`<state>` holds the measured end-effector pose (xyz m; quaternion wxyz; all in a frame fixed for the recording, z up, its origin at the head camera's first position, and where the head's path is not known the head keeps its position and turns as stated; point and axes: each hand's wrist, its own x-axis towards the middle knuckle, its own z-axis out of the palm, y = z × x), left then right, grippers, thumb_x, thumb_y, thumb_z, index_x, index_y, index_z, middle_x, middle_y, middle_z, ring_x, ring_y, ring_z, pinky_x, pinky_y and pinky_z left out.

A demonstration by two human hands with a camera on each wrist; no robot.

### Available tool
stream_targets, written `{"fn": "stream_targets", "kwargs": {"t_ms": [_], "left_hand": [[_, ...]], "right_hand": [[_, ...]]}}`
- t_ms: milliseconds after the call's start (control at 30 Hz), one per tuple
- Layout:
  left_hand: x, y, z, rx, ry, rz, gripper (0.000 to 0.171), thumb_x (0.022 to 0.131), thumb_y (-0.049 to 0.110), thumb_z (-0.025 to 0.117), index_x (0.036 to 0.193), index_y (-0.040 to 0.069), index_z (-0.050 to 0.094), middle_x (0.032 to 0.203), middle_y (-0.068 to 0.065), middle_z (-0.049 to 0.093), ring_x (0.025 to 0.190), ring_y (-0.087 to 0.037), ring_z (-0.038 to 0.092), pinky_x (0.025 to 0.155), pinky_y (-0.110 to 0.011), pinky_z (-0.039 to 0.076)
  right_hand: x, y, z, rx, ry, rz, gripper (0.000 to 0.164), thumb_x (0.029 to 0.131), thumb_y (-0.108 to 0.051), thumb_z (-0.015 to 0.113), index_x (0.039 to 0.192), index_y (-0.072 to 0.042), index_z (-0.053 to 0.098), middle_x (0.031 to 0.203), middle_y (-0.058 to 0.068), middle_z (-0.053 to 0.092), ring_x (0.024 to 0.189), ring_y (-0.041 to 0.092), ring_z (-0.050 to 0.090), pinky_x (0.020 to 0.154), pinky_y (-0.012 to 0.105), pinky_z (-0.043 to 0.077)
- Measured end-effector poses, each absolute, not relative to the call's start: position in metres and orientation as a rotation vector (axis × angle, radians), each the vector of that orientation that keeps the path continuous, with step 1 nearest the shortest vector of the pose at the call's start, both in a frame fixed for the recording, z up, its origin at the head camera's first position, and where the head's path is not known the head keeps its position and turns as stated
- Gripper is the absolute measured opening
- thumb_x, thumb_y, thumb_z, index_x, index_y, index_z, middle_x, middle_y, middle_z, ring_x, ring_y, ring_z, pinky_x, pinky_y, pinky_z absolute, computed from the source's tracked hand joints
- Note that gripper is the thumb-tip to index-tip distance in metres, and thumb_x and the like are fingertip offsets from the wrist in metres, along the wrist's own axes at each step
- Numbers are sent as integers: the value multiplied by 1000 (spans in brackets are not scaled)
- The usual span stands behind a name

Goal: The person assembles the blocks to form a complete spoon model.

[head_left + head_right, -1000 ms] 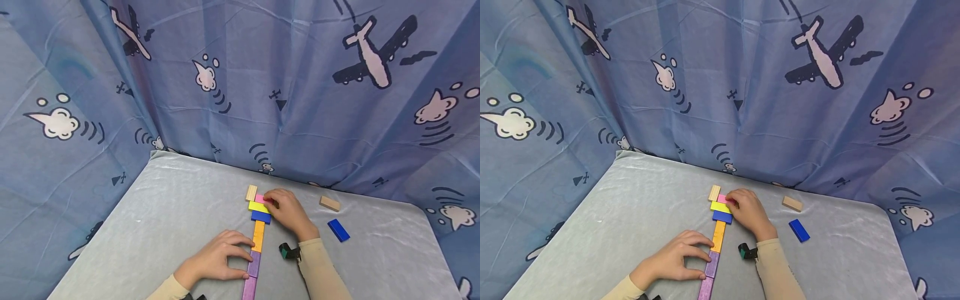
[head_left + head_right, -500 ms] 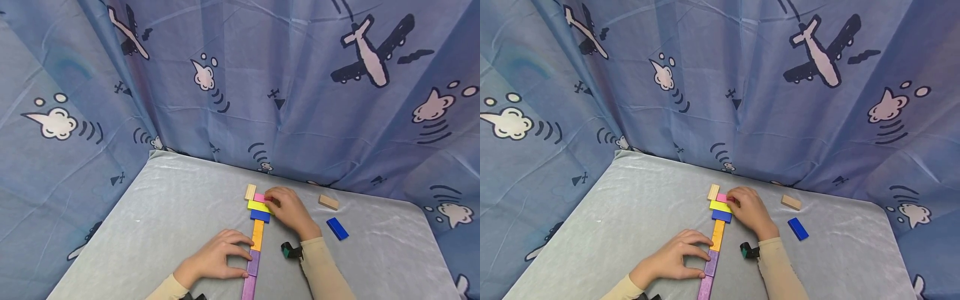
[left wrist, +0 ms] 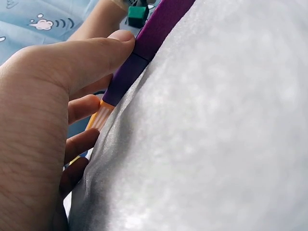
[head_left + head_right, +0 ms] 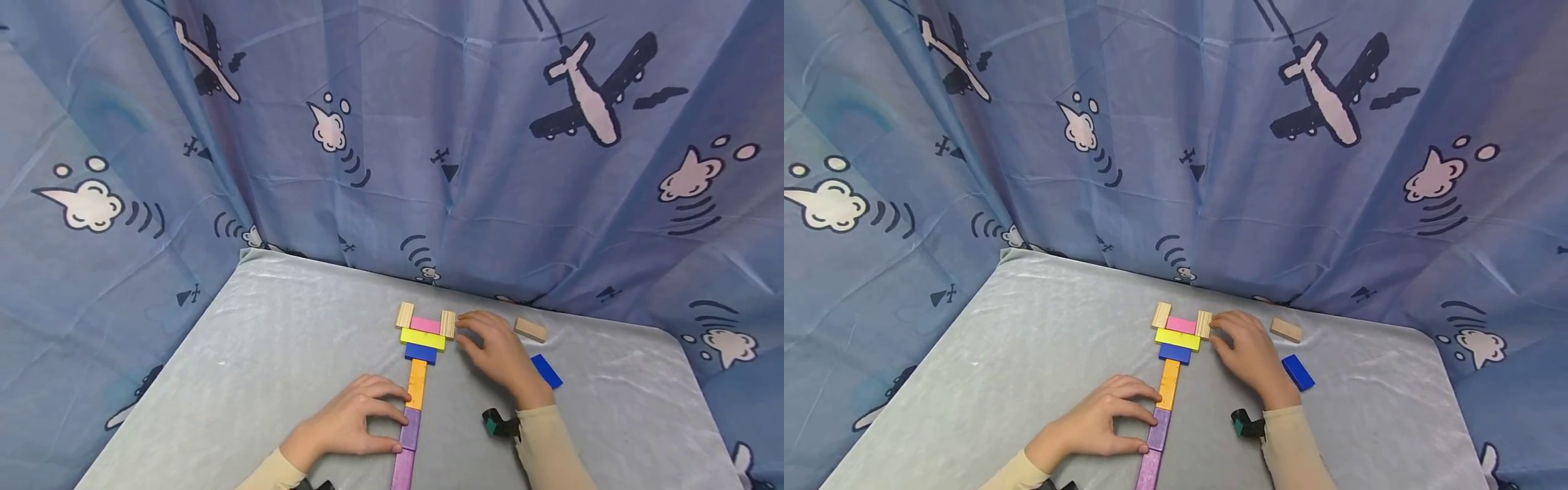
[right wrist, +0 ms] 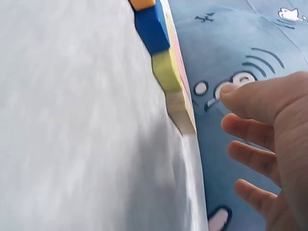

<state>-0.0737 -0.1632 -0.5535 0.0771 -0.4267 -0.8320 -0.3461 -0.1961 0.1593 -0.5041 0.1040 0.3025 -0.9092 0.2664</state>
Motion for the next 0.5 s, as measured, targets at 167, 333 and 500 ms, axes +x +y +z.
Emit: {"fn": "stream_targets", "kwargs": {"t_ms": [167, 333, 500], "left_hand": [[-71, -159, -553, -1269, -2523, -1077, 31, 89, 49, 90, 114, 31, 84, 143, 11, 66, 138, -11, 56, 116, -40, 46], [-70, -159, -553, -1250, -2546, -1123, 30, 89, 49, 90, 114, 32, 84, 143, 13, 66, 138, -10, 55, 117, -41, 45], [-70, -159, -554, -1253, -2521, -1148, 30, 89, 49, 90, 113, 32, 83, 143, 13, 66, 138, -11, 56, 117, -43, 45]], "right_hand": [[-179, 188, -505, 844, -2665, 746, 26, 96, -12, 85, 120, -6, 80, 129, 10, 76, 125, 36, 67, 110, 61, 48], [-160, 216, -509, 786, -2697, 708, 27, 96, -13, 85, 121, -6, 80, 133, 13, 74, 129, 42, 65, 110, 65, 47], [-147, 243, -512, 741, -2702, 685, 29, 93, -10, 87, 121, -5, 79, 137, 16, 71, 131, 43, 63, 109, 65, 46]]}}
